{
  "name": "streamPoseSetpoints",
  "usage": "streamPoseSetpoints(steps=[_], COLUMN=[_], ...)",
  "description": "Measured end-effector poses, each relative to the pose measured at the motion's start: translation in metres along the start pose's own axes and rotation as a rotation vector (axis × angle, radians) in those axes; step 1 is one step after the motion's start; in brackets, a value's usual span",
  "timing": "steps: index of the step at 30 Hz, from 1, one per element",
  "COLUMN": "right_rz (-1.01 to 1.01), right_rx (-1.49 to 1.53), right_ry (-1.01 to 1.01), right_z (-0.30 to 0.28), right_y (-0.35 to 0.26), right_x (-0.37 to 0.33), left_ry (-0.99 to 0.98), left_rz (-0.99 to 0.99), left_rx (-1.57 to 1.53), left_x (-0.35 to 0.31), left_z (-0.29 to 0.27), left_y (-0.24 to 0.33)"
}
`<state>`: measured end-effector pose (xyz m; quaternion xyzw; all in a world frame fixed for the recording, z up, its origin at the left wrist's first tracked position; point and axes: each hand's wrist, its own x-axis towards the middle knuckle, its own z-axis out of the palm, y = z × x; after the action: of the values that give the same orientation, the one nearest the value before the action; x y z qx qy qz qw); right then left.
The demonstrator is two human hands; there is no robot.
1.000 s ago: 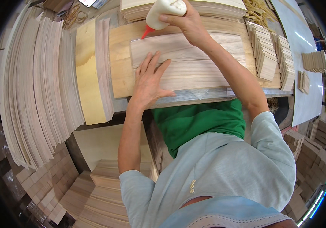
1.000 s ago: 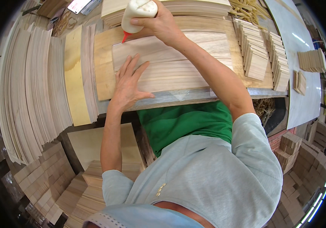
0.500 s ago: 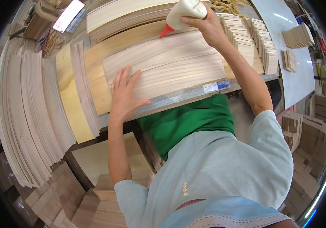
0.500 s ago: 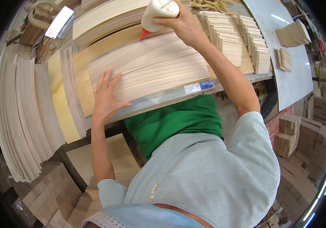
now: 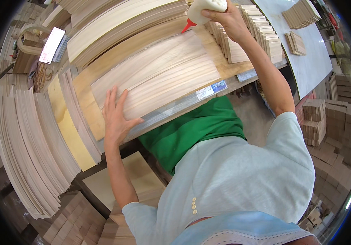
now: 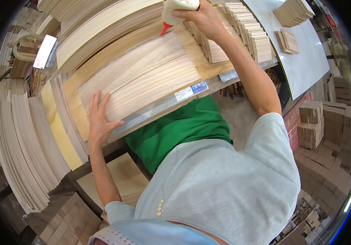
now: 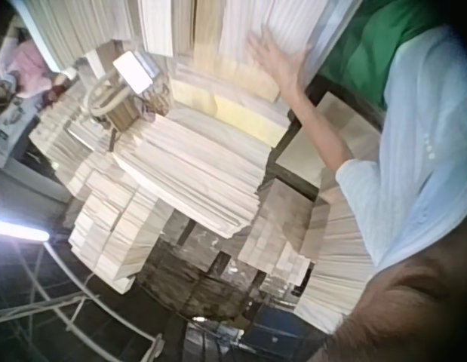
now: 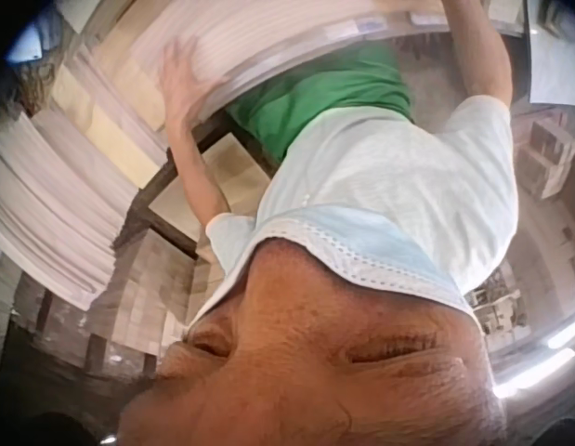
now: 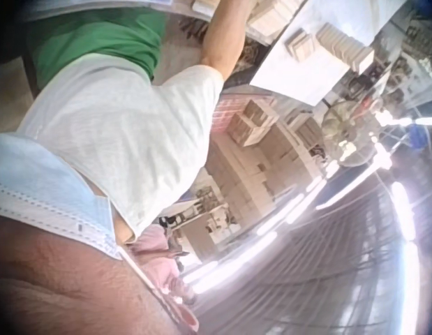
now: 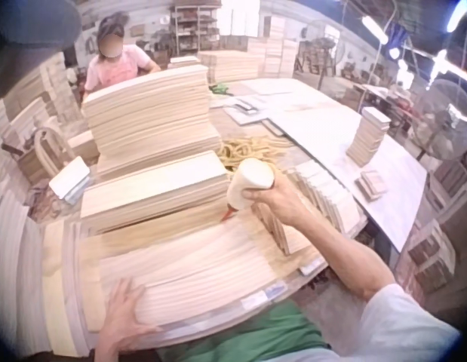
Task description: Gluing and assembling thin wooden sheets to form rectangular boxes at a manufacturing workbench.
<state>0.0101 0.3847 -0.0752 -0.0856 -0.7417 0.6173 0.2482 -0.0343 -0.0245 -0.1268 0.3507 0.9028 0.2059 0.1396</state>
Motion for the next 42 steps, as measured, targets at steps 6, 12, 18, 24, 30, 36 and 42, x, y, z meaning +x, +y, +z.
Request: streamPoseSetpoints(steps=[6,12,18,24,30,36,42], right_rz=[0.017,0.013,0.107,0.24,0.256,0.175,0.147], right_rx=[-0.019,-0.073,0.319,0.508,0.567,0.491,0.427], right_ry=[0.048,0.089,0.023,-0.172,-0.31,-0.312,-0.335], right_z=[-0.011,-0.005,-0.01,0.115,0.218,0.256,0.26], right_y=[0.001,-0.006,0.005,0.009,-0.007,0.0,0.002], right_x=[0.0,-0.01,-0.033,-0.057,-0.071,-0.075,-0.077], left_ry=[-0.009,-0.019,-0.012,-0.087,-0.079,-0.064,-0.075], left_rz=[-0.003,0.006,-0.025,-0.077,-0.111,-0.142,-0.172], left_rx=[0.01,0.024,0.045,-0.068,-0.008,-0.044,-0.049], left_x=[0.001,-0.008,-0.012,-0.02,-0.017,-0.018,-0.017], left_z=[0.0,-0.001,-0.031,-0.038,-0.037,-0.037,-0.038], left_y=[0.005,-0.003,-0.053,-0.079,-0.07,-0.07,-0.066])
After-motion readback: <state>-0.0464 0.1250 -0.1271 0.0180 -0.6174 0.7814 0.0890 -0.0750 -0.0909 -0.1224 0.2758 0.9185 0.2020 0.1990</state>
